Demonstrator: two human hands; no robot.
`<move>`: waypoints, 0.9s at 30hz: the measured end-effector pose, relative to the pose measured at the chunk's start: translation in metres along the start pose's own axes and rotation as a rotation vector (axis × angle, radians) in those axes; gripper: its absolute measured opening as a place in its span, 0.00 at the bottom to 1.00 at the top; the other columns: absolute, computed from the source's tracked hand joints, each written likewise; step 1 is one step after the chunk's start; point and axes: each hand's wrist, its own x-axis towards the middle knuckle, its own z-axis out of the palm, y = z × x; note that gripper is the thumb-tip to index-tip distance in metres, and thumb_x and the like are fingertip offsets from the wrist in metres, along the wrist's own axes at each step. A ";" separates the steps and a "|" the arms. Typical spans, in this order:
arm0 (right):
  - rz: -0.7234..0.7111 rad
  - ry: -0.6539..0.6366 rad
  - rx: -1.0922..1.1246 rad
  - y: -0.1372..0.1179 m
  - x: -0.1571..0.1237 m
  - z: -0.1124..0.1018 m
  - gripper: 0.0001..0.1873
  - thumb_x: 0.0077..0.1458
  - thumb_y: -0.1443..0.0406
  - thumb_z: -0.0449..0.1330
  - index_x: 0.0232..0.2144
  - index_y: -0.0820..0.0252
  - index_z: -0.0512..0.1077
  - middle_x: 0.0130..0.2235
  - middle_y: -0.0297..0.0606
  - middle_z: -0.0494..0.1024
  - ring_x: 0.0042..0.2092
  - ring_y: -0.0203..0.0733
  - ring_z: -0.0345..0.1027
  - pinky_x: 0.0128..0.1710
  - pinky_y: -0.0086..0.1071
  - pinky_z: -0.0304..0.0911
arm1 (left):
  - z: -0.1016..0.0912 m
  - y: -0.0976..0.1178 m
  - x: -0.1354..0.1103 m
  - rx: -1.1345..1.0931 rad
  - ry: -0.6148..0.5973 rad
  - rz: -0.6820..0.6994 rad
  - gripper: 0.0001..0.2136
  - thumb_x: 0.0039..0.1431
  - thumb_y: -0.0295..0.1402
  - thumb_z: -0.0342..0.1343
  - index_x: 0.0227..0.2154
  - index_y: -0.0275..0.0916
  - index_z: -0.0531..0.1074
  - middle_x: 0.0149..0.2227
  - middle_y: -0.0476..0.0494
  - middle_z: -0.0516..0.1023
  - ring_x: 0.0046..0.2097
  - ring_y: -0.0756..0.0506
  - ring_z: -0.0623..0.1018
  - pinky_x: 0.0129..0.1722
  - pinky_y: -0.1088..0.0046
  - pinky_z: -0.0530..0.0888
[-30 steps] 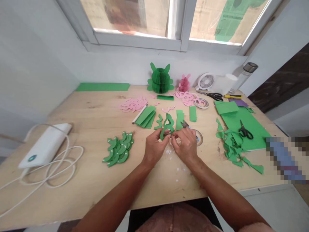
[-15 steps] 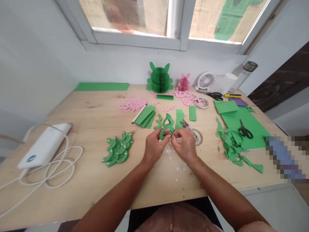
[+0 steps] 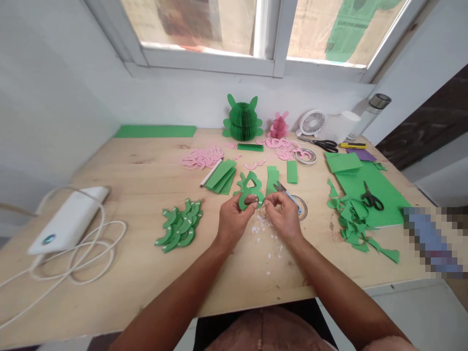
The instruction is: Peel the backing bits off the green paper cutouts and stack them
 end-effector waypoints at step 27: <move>0.125 -0.219 0.238 -0.004 0.004 -0.001 0.03 0.45 0.66 0.57 0.23 0.60 0.67 0.22 0.29 0.67 0.26 0.34 0.60 0.28 0.28 0.56 | -0.007 0.005 0.005 -0.401 -0.195 -0.328 0.11 0.39 0.36 0.64 0.25 0.34 0.75 0.28 0.43 0.76 0.33 0.47 0.74 0.33 0.71 0.72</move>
